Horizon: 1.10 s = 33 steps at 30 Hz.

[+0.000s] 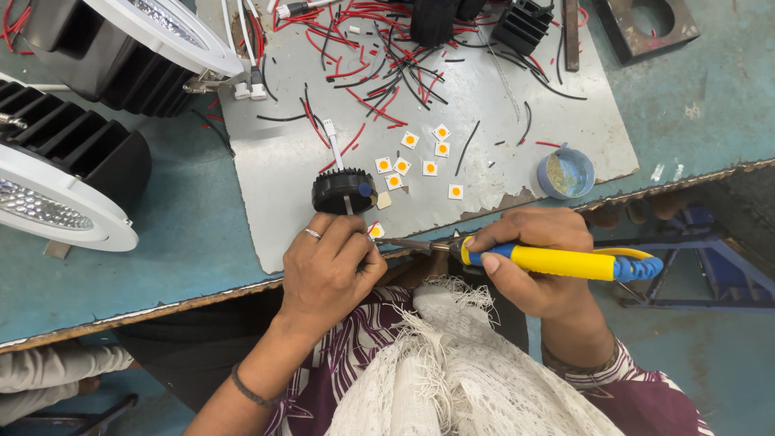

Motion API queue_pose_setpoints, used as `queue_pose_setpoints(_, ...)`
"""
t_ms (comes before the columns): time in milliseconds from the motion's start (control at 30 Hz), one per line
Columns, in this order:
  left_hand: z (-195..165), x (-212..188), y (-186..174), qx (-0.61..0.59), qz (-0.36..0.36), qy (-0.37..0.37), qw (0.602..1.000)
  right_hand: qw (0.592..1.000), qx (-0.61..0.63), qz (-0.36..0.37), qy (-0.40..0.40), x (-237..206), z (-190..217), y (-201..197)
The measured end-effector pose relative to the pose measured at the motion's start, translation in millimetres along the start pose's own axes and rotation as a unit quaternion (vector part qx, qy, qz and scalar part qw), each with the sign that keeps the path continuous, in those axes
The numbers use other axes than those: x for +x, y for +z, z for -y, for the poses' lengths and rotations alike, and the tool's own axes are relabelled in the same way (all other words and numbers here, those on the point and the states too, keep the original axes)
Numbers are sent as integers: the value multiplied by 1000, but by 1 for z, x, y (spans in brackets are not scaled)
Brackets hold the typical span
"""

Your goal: The person solders small LED chips and wires onto black heat-sink housings for round LED downlight fixtures. They hold a soldering iron in one hand, feed solder, dip parts in a small container, and set finished assemblies aside with other completed downlights on the workbench.

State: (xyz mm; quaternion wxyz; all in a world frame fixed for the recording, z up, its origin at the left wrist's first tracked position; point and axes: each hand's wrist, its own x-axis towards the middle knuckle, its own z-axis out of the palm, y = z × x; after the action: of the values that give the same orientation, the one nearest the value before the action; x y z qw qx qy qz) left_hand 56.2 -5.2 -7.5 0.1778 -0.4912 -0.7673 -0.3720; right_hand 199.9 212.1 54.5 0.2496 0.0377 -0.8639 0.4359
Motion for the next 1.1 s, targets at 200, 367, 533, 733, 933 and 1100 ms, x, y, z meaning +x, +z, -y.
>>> queue_pose_setpoints(200, 0, 0, 1, 2, 1, 0, 1000, 1000, -3, 1, 4, 1, 2, 0)
queue_pose_setpoints(367, 1, 1, 1, 1, -2, 2, 1000, 1000, -8, -19, 17, 0, 3, -5)
queue_pose_setpoints(533, 2, -1, 1, -9, 1, -2, 1000, 999, 4, -38, 38, -12, -8, -11)
queue_pose_setpoints(733, 8, -4, 8, -31, -3, 10, 999, 981, 66, -144, 110, -47, -49, -12)
queue_pose_setpoints(933, 13, -8, 11, -6, -23, 13, 1000, 956, 185, -178, 141, -76, -117, -7)
queue_pose_setpoints(1100, 14, -10, 15, 6, -61, 14, 998, 944, 260, -170, 112, -71, -173, -2)
